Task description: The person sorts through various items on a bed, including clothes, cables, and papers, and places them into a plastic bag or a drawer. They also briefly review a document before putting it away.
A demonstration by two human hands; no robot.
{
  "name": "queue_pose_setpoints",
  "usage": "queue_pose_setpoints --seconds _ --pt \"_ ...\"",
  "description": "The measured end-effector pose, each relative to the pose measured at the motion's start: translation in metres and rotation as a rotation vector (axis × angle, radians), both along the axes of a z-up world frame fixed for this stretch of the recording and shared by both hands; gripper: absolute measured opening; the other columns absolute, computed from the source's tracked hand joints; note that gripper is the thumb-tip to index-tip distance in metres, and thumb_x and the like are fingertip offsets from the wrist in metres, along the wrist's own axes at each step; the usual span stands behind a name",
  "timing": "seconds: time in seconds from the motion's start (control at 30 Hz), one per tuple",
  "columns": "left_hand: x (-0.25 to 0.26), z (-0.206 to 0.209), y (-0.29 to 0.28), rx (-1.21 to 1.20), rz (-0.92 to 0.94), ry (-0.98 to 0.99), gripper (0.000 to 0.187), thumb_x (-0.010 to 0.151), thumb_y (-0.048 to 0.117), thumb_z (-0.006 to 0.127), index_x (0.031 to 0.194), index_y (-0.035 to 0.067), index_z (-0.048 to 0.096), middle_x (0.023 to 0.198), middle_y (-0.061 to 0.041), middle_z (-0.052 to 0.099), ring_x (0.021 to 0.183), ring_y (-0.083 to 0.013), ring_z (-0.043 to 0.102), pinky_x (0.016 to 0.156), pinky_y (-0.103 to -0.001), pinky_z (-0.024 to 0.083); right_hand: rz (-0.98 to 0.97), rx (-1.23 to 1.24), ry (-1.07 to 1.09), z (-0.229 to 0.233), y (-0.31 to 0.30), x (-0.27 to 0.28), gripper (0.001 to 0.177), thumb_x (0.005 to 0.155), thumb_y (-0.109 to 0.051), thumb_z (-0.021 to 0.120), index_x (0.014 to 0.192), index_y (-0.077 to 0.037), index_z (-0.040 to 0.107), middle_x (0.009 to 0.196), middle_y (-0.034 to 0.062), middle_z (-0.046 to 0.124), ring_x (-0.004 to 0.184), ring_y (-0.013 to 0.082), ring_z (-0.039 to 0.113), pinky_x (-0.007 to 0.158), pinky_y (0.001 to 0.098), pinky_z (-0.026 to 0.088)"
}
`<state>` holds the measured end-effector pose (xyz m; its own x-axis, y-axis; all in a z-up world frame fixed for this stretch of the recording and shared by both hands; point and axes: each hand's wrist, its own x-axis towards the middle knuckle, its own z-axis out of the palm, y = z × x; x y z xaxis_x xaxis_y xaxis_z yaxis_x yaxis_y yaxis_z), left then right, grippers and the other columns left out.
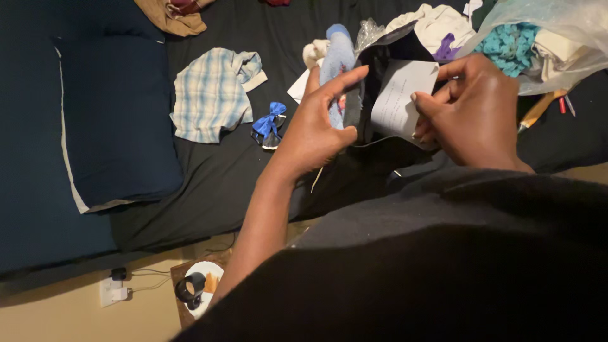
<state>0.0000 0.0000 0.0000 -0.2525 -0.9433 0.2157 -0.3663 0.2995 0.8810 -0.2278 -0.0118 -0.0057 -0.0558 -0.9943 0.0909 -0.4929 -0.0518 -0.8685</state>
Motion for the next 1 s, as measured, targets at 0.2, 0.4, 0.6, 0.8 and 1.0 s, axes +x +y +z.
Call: queue_pose_setpoints --seconds 0.2,0.4,0.6,0.8,1.0 --pt "-0.013 -0.002 -0.002 -0.037 -0.123 0.086 0.079 0.072 -0.006 0.068 0.147 0.019 0.059 0.142 -0.015 0.045 0.136 -0.0298 0.053 0.119 -0.033 0.042 0.111 -0.007 0.333 -0.014 -0.02 0.009 0.022 0.087 -0.015 0.082 0.1 0.001 0.072 0.083 0.0147 0.074 0.069 0.0259 0.074 0.061 0.0403 0.057" --pt "-0.015 0.0 -0.014 -0.115 -0.072 0.147 0.078 0.072 -0.006 0.07 0.146 0.016 0.06 0.148 -0.015 0.044 0.143 -0.0304 0.049 0.122 -0.035 0.039 0.356 0.079 0.464 0.001 -0.021 0.017 0.018 0.08 -0.014 0.084 0.091 -0.001 0.079 0.071 0.0159 0.074 0.061 0.0239 0.07 0.059 0.0374 0.053" --pt "-0.008 0.005 -0.034 -0.212 0.002 0.168 0.078 0.069 -0.006 0.079 0.144 0.01 0.062 0.153 -0.014 0.046 0.143 -0.0279 0.049 0.119 -0.035 0.039 0.057 -0.53 -0.051 0.009 -0.023 -0.028 0.014 0.111 -0.013 0.067 0.115 -0.001 0.072 0.098 0.0072 0.072 0.081 0.0108 0.07 0.07 0.0234 0.057" --pt "-0.004 0.011 -0.044 0.211 -0.11 0.889 0.07 0.08 -0.01 0.075 0.147 -0.001 0.056 0.12 -0.011 0.066 0.101 -0.019 0.064 0.09 -0.031 0.054 0.226 -0.125 -0.375 -0.041 -0.055 -0.099 0.096 0.093 -0.022 0.078 0.157 -0.011 0.008 0.155 0.011 0.036 0.136 0.0243 0.044 0.098 0.0375 0.046" --pt "-0.011 0.014 -0.058 0.341 -0.199 1.084 0.052 0.096 0.006 0.071 0.146 -0.004 0.057 0.106 -0.009 0.07 0.087 -0.0147 0.068 0.076 -0.03 0.056 0.446 -0.723 0.328 -0.089 -0.052 -0.022 0.146 0.057 -0.035 0.1 0.163 0.004 0.007 0.163 0.0323 0.013 0.15 0.0426 0.016 0.116 0.0502 0.025"
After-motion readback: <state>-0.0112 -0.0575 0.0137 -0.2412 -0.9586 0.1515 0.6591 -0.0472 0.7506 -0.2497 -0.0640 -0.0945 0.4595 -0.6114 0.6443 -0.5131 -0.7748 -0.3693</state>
